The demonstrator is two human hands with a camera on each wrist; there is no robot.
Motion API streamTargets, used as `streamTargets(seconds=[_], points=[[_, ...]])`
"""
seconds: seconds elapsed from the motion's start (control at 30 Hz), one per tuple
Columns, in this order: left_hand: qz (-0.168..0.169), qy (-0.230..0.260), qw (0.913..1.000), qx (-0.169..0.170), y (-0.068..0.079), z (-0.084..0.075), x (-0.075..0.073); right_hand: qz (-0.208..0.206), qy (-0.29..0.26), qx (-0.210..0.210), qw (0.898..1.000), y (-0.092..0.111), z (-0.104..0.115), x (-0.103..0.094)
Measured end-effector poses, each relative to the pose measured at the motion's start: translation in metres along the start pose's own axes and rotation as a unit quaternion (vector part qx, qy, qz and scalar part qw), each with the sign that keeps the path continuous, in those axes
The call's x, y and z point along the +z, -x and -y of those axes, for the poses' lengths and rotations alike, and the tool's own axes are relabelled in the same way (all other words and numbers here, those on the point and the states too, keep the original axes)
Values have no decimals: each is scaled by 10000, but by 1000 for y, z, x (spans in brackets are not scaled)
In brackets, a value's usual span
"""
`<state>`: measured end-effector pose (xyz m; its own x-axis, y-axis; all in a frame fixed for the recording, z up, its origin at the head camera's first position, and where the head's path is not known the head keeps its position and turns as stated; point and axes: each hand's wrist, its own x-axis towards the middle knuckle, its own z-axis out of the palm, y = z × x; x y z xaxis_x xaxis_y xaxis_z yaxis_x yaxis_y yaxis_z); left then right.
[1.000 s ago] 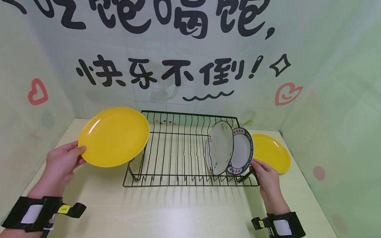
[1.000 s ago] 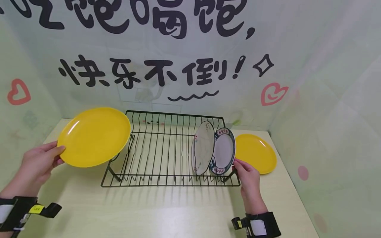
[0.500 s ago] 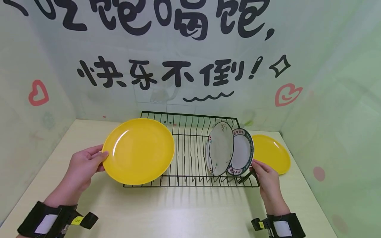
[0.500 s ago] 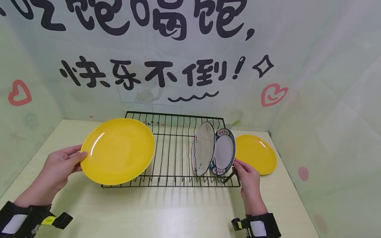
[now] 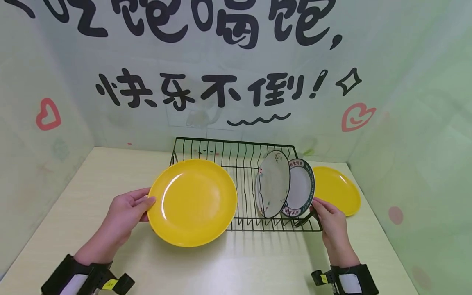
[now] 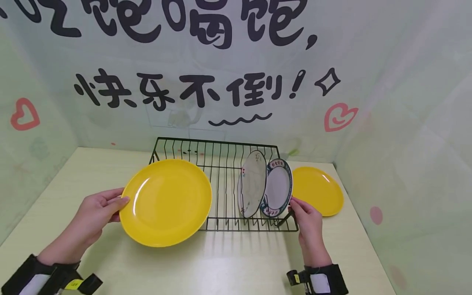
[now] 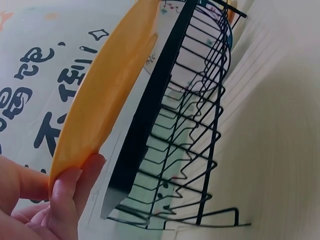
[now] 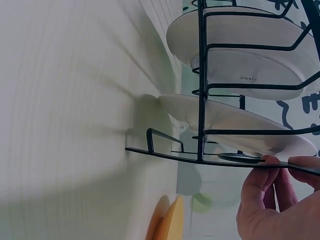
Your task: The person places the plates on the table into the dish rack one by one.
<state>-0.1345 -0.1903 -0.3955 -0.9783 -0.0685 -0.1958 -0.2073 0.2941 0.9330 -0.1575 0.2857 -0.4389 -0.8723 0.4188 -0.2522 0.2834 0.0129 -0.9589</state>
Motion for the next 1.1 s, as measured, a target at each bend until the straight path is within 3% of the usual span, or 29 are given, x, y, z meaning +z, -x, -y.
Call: streamTargets(seconds=[0.27,0.5,0.67,0.8,0.9,1.0,1.1], points=[[320,396,9987,-71,6,0,19,115,11,-41,9999,2,0,-4],[411,533,9977,-37,10,-2,28,305,-368,-136,9988,4,1,-8],[453,647,9968,-148,13,-3,31,-154,-174,-305,9993,9,6,-5],[469,685,9964,-169,14,-3,33,-799,-162,-802,9934,20,15,1],[458,686,9965,-168,15,-3,34,-940,-386,-1451,9842,36,23,8],[456,741,9961,-158,16,-5,35,-654,-727,-2082,9732,54,31,17],[475,929,9945,-117,18,-6,39,-91,-1058,-2478,9630,70,35,27]])
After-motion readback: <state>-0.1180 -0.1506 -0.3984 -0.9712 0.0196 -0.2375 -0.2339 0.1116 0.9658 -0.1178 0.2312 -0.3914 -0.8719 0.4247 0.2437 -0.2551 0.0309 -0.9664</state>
